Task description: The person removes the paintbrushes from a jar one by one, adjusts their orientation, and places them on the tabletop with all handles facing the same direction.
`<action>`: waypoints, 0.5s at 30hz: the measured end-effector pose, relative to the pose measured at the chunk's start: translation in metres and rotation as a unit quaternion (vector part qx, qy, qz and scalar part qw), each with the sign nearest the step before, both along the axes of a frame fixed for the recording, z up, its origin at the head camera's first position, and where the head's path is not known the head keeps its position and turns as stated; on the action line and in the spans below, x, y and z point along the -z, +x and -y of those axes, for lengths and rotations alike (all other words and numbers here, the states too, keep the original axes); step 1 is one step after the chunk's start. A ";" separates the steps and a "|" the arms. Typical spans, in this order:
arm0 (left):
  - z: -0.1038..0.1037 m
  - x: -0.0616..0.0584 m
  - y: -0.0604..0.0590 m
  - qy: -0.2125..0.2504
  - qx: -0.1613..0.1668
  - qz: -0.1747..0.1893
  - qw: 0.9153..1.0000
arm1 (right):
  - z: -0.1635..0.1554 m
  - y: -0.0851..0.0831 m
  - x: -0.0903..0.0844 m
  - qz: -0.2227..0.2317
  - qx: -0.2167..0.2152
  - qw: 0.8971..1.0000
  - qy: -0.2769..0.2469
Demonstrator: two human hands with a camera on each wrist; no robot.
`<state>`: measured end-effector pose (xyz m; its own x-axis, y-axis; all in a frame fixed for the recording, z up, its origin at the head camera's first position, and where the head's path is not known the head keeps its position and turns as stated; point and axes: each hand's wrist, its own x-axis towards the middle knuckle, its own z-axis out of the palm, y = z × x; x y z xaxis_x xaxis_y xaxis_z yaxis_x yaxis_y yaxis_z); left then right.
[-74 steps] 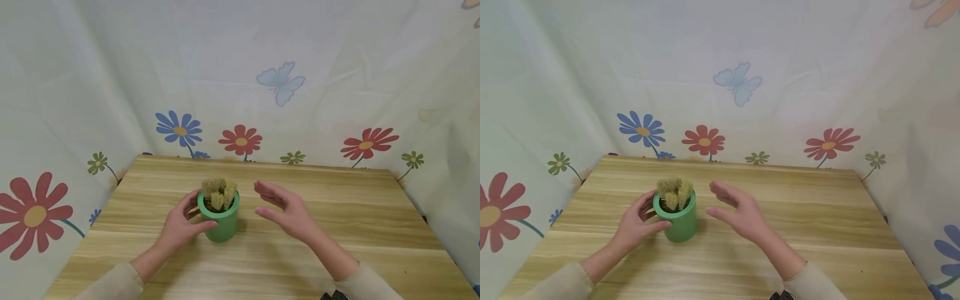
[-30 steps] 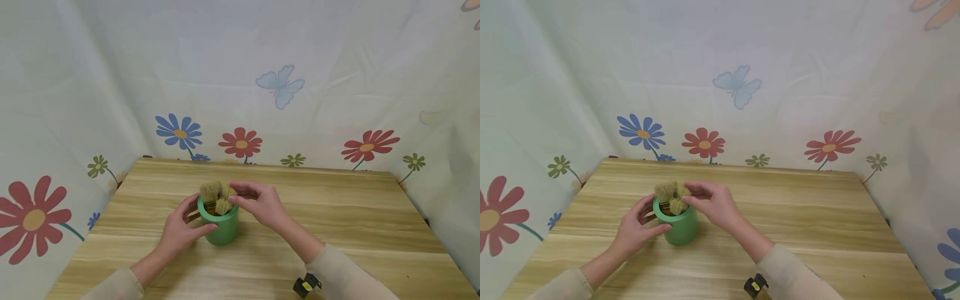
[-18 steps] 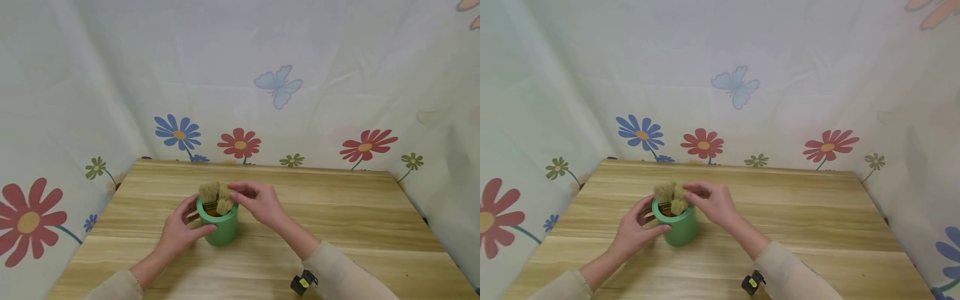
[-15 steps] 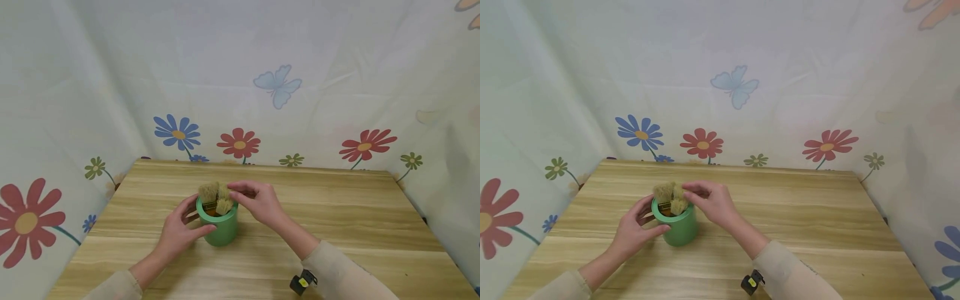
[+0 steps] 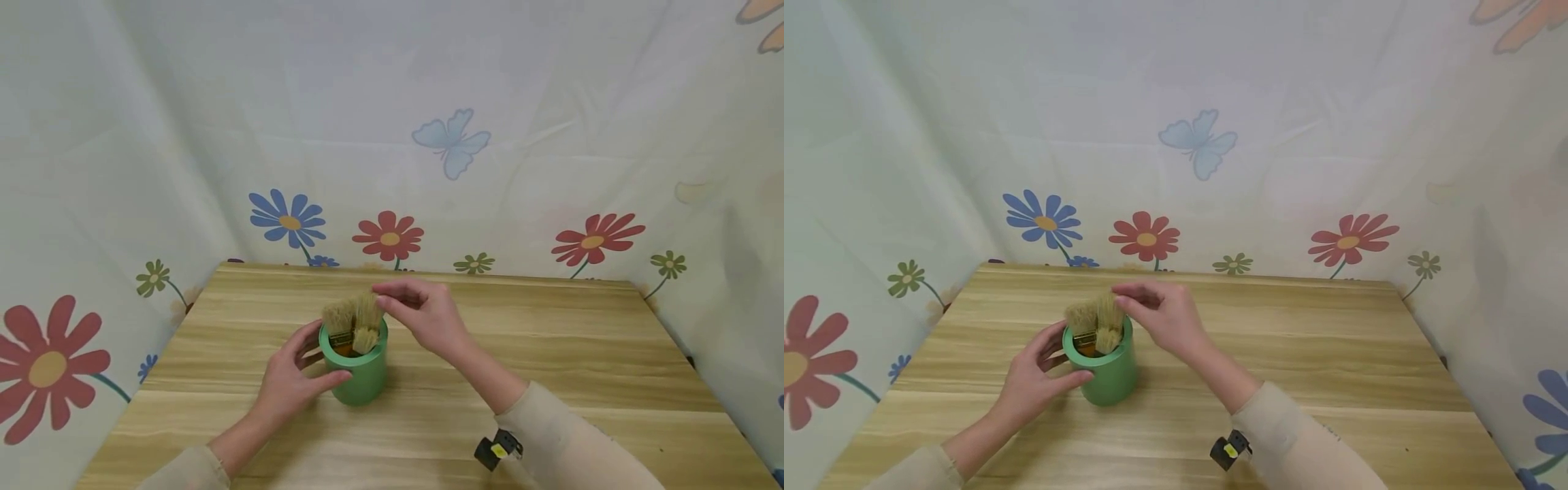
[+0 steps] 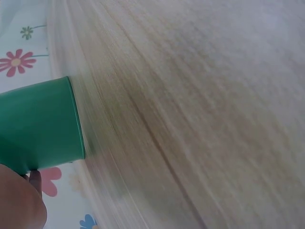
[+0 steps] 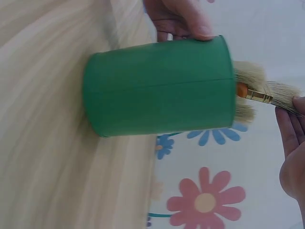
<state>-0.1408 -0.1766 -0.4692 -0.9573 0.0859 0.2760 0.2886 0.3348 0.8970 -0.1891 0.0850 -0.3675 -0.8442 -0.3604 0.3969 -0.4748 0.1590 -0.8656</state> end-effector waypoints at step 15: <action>-0.002 0.000 0.001 0.002 -0.004 0.003 1.000 | -0.033 -0.017 -0.051 -0.036 0.007 0.994 -0.101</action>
